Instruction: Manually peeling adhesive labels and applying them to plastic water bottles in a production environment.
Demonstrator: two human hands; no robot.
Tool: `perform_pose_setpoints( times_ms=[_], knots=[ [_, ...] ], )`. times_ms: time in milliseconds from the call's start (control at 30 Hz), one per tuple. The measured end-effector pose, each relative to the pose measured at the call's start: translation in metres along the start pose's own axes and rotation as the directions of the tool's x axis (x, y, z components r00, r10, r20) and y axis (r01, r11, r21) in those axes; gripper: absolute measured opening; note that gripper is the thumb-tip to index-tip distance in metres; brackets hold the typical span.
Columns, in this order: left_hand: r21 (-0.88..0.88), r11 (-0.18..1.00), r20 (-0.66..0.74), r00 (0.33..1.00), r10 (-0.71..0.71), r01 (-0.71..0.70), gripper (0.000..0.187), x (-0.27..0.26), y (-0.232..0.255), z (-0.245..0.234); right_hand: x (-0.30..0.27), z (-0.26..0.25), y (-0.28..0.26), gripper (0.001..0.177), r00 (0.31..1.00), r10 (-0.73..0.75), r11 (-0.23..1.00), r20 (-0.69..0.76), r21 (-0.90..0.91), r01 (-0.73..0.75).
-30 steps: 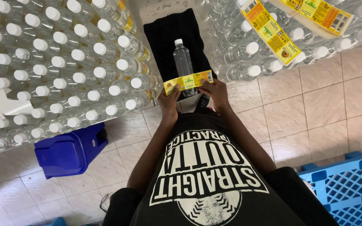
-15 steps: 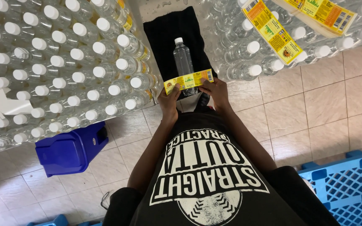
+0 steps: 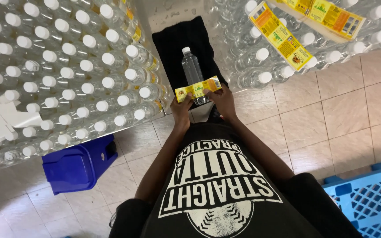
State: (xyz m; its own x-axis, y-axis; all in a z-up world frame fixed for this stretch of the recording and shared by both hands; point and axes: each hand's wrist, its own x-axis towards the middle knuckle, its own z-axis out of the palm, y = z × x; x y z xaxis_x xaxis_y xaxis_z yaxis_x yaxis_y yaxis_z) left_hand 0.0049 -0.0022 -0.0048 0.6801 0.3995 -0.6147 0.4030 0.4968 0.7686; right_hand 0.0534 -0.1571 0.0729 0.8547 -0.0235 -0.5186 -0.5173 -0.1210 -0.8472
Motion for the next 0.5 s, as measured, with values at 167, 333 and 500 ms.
perform_pose_setpoints(
  times_ms=[167,333,500],
  knots=[
    [-0.086,0.995,0.020,0.999,-0.045,0.046,0.048,-0.019,0.032,0.018,-0.006,0.012,-0.017,0.079,0.995,0.084,0.985,0.058,0.146,-0.092],
    [-0.135,0.990,0.068,0.997,-0.041,0.050,0.048,-0.035,0.048,0.021,-0.017,0.005,-0.032,0.094,0.991,0.131,0.925,0.025,0.358,-0.131],
    [-0.044,0.998,0.246,0.968,0.046,-0.037,0.070,-0.046,0.086,0.009,-0.034,-0.022,-0.031,0.077,0.996,-0.082,0.927,0.025,0.369,0.067]
  ],
)
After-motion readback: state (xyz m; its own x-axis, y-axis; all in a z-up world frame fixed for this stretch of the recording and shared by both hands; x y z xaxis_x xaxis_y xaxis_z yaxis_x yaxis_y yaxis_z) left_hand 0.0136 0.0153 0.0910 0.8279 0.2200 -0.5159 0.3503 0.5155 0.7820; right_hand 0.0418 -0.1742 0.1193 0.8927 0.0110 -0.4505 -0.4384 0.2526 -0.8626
